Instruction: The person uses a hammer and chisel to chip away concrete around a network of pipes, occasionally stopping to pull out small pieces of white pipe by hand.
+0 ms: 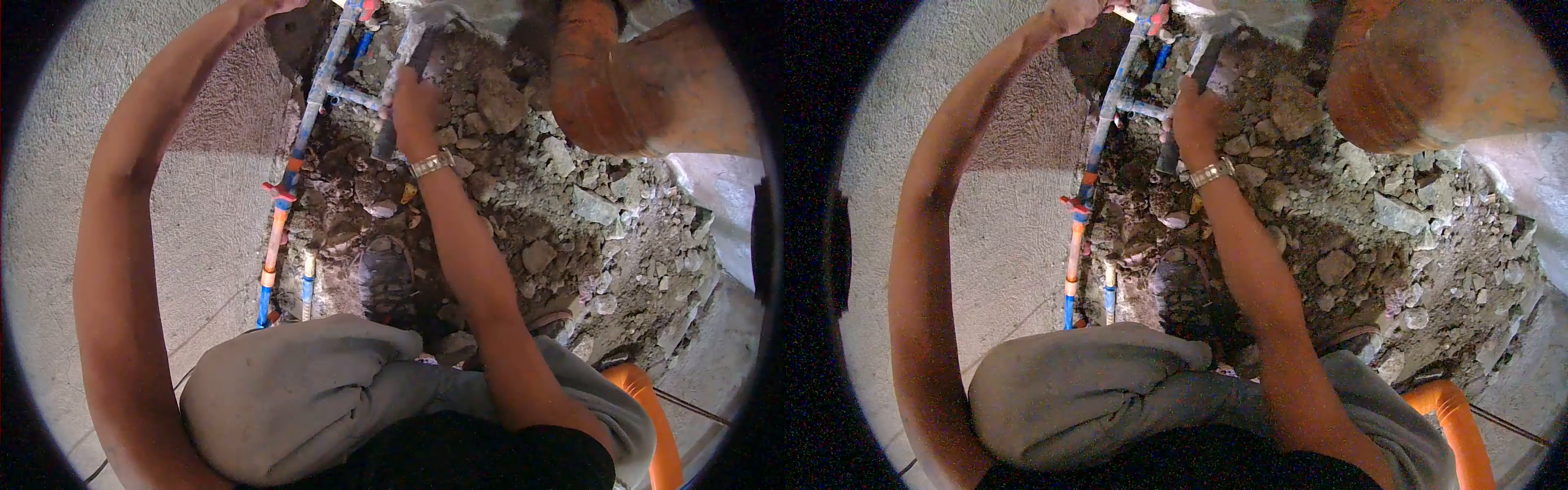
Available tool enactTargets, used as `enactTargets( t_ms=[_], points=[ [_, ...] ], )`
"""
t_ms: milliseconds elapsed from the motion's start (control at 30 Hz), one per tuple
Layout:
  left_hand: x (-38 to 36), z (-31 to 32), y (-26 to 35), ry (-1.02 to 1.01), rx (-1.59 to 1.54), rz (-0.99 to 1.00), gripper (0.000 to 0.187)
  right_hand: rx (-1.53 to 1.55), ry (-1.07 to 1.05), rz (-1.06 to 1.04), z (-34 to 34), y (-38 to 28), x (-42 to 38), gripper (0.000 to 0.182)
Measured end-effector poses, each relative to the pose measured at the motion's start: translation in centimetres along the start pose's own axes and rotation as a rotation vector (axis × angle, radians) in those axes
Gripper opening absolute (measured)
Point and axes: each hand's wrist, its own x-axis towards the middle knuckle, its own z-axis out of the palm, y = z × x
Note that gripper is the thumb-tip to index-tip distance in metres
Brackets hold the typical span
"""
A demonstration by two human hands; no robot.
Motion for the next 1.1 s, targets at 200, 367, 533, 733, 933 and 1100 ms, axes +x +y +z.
enactTargets(
  t_ms=[200,367,533,733,933,1100],
  points=[
    [-0.4,4.4,-4.8,0.079,-0.556,0.005,0.017,0.011,-0.089,0.033,0.5,1.1,1.4,0.031],
    [-0.1,4.1,-4.3,0.078,-0.743,0.025,0.021,0.112,-0.017,-0.104,1.2,2.3,1.4,0.031],
    [-0.9,3.4,-2.7,0.128,-1.043,0.027,0.026,0.002,-0.098,0.070,2.0,2.2,2.7,0.032],
    [-1.0,2.3,1.2,0.256,-2.034,0.144,0.031,0.230,-0.010,-0.156,2.1,1.7,0.0,0.034],
    [0.0,2.3,-1.0,0.025,-0.079,0.054,0.030,-0.020,-0.051,0.028,1.5,1.9,3.2,0.040],
    [-0.3,-0.1,1.3,0.067,-0.014,0.011,0.035,0.074,-0.028,-0.080,0.8,0.9,1.7,0.037]
  ],
)
